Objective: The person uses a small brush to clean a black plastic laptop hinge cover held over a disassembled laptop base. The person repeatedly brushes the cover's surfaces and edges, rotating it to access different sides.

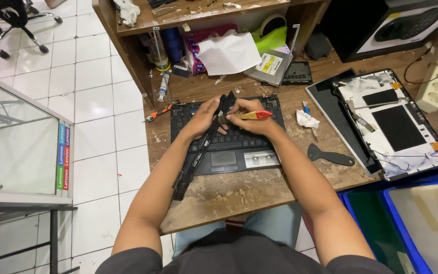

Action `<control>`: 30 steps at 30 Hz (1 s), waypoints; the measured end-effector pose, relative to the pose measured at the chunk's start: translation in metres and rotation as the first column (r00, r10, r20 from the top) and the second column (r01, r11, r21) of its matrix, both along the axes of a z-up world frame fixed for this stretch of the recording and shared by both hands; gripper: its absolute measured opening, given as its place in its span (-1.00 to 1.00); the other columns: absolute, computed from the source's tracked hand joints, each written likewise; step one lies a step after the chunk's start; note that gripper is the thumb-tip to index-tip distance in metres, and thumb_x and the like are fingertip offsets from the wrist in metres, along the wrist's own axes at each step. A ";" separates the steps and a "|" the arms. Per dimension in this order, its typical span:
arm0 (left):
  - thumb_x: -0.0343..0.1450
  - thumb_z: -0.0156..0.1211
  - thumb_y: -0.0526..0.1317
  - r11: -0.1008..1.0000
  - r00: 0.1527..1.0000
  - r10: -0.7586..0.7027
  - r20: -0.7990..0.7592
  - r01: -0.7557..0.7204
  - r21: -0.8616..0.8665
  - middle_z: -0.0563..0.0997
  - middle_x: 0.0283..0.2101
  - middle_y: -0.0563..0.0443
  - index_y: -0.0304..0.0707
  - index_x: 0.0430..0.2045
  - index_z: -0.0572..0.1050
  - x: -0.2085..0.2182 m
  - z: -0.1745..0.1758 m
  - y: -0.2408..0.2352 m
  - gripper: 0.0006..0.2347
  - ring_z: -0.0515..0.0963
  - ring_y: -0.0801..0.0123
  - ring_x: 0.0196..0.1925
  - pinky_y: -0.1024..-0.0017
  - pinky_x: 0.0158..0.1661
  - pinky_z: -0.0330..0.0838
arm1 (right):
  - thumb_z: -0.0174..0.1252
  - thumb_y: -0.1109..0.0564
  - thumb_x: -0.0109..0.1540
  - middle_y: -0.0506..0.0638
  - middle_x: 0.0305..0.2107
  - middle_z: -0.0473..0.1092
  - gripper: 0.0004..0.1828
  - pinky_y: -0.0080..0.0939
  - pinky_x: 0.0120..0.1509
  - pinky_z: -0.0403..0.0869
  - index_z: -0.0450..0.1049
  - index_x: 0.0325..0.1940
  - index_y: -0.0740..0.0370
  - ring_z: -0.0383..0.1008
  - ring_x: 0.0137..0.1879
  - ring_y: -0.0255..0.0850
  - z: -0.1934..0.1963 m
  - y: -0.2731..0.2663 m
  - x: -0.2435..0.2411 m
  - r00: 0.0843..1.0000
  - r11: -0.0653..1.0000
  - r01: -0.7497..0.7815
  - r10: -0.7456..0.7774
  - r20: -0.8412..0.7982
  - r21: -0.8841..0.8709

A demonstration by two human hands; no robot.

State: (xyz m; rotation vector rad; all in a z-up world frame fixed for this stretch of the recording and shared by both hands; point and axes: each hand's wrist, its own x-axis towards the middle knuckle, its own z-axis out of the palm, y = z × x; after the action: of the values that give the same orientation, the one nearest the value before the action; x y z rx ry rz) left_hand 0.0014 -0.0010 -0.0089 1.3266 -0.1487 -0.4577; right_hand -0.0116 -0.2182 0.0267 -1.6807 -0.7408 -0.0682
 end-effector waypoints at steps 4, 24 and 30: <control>0.73 -0.17 -0.01 1.000 1.000 0.008 -0.011 -0.008 -0.009 0.61 0.00 -0.58 -0.11 0.50 0.31 0.003 -0.004 -0.002 -0.58 0.78 -0.25 -0.38 -0.14 -0.39 0.79 | 0.43 0.31 0.26 0.19 -0.59 0.52 -0.84 -0.28 -0.47 0.43 0.58 -0.17 0.43 0.49 -0.60 -0.23 -0.010 -0.004 0.008 0.996 0.997 0.083 -0.082 0.020 -0.005; 0.72 -0.18 0.01 1.000 1.000 -0.019 0.015 0.019 -0.008 0.57 -0.07 -0.59 -0.29 0.52 0.23 -0.010 0.018 -0.004 -0.51 0.77 -0.21 -0.38 -0.12 -0.39 0.79 | 0.37 0.14 0.41 0.20 -0.35 0.57 -0.79 -0.30 -0.47 0.40 0.52 -0.04 0.33 0.48 -0.57 -0.25 0.012 -0.003 -0.002 0.882 0.880 0.471 -0.468 -0.052 0.060; 0.71 -0.18 -0.02 0.999 1.000 -0.022 -0.003 0.022 -0.032 0.57 -0.05 -0.70 -0.35 0.53 0.19 -0.011 0.023 -0.002 -0.50 0.76 -0.29 -0.36 -0.18 -0.37 0.78 | 0.36 0.14 0.42 0.26 -0.34 0.54 -0.77 -0.27 -0.53 0.37 0.53 -0.03 0.37 0.48 -0.58 -0.21 -0.006 -0.010 0.011 0.909 0.910 0.414 -0.414 -0.049 -0.017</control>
State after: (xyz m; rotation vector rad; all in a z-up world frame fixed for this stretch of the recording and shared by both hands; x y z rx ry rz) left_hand -0.0099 -0.0033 0.0138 1.2938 -0.1680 -0.4745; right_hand -0.0006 -0.2283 0.0207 -1.8153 -0.3340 -0.3205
